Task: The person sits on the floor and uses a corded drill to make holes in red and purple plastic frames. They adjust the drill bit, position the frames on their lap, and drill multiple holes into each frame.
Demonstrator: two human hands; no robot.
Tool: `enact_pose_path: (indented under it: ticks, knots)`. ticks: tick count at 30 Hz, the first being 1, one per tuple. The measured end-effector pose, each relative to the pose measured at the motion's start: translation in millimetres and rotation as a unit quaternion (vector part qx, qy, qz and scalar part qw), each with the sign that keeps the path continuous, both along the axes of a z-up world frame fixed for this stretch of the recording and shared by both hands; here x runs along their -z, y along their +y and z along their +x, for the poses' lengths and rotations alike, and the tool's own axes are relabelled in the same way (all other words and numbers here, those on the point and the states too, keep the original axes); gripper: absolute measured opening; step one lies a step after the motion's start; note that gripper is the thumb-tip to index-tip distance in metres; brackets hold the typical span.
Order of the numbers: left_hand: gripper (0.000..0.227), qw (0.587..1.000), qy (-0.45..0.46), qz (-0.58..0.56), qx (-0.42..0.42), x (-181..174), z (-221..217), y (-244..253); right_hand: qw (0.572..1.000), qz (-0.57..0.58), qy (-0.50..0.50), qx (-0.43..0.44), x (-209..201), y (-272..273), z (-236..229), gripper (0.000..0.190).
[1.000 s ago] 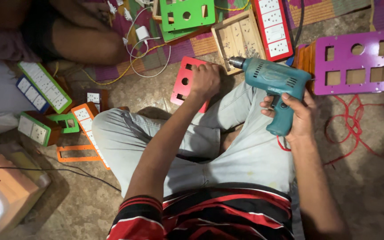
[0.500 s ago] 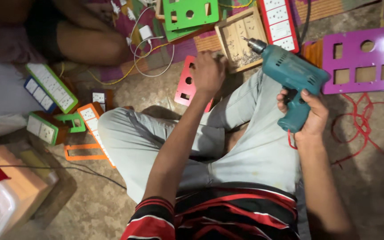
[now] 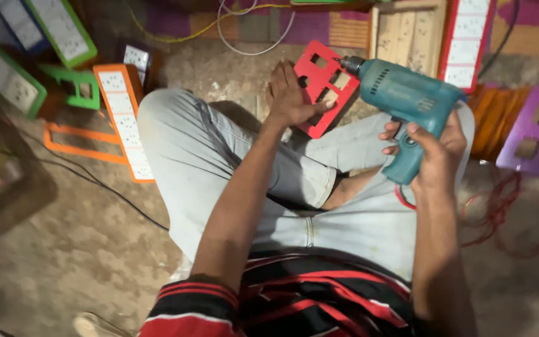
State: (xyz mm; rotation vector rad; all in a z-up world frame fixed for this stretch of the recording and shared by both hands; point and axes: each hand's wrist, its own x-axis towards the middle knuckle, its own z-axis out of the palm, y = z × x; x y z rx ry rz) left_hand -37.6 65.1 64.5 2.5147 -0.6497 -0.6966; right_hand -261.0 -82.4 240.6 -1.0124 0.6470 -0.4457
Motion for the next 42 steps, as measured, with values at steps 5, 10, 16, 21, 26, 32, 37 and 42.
enact_pose_path:
  ticks: [5, 10, 16, 21, 26, 32, 37, 42]
  knots:
    - [0.155, 0.994, 0.052, 0.100, -0.008, -47, 4, 2, 0.996, -0.054, -0.006, -0.073, -2, 16, 41, 0.053]
    - [0.150, 0.992, 0.046, 0.113, -0.025, -62, -3, -4, 0.988, -0.113, 0.011, -0.106, 14, 27, 55, 0.052]
    - [0.147, 0.990, 0.067, 0.120, -0.032, -72, 3, -1, 0.983, -0.147, 0.031, -0.106, 18, 41, 60, 0.051]
    - [0.150, 0.991, 0.068, 0.115, -0.027, -71, 5, -1, 0.968, -0.208, 0.060, -0.123, 13, 50, 58, 0.050]
    - [0.152, 0.990, 0.078, 0.115, -0.022, -69, 5, 1, 0.940, -0.295, 0.094, -0.145, 11, 65, 59, 0.069]
    - [0.152, 0.989, 0.075, 0.121, -0.024, -70, 6, 2, 0.884, -0.400, 0.150, -0.188, -8, 67, 75, 0.070]
    - [0.152, 0.988, 0.100, 0.120, -0.014, -73, 7, 6, 0.747, -0.593, 0.205, -0.219, -12, 80, 84, 0.079]
    - [0.148, 0.991, 0.069, 0.115, -0.020, -74, 5, 10, 0.736, -0.613, 0.171, -0.231, -12, 97, 88, 0.075]
